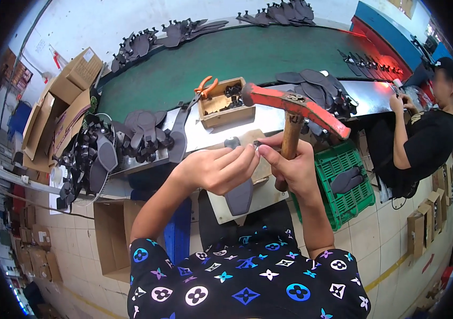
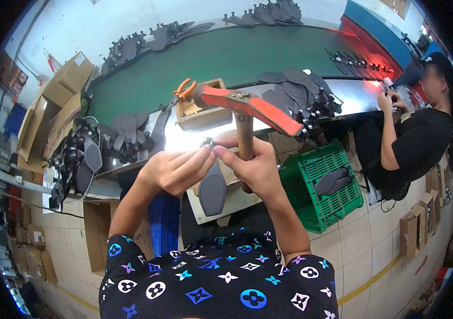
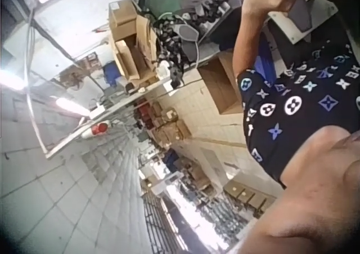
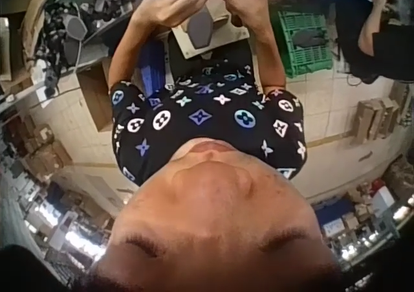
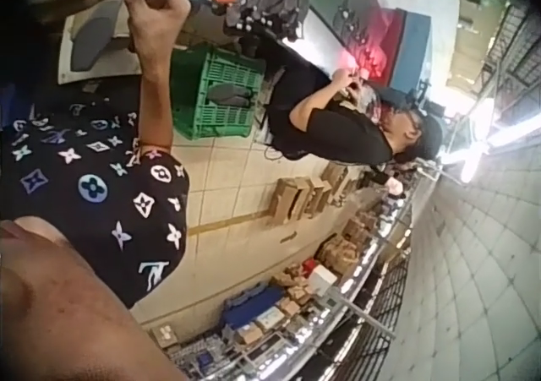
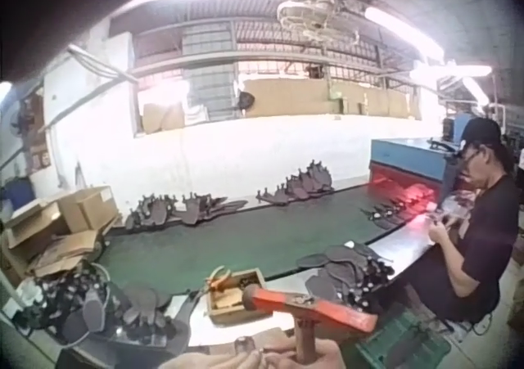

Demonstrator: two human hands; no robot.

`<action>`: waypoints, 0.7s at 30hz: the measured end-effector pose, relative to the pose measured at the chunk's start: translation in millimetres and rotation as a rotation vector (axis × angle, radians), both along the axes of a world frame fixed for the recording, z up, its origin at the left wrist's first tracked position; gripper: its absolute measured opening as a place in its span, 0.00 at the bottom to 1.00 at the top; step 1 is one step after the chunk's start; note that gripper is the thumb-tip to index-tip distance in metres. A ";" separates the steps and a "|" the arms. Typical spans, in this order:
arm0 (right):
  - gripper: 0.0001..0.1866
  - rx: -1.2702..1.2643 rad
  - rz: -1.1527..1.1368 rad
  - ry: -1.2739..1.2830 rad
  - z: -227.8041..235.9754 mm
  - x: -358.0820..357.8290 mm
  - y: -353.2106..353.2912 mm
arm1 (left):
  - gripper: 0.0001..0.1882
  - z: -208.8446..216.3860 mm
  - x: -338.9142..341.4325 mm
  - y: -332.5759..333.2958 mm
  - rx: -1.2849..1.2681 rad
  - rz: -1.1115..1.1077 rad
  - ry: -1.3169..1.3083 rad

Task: Hammering small components into a shoe sole at a manufacturing station.

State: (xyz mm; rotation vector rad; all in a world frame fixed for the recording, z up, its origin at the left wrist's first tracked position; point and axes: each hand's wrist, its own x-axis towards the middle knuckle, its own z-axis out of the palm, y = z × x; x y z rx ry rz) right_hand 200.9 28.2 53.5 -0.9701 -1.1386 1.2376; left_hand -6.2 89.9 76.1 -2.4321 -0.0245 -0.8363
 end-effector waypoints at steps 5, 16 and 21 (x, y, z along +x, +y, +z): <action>0.13 0.008 -0.027 -0.096 -26.7 -2.0 13.3 | 0.17 -60.0 -1.9 10.6 -0.851 0.197 -0.509; 0.13 0.158 0.055 -0.377 -100.8 -14.0 80.1 | 0.16 -151.7 -3.1 36.8 -1.267 0.378 -0.586; 0.14 0.165 0.147 -0.500 -107.3 -14.3 87.2 | 0.16 -155.8 -6.4 28.0 -1.338 0.385 -0.612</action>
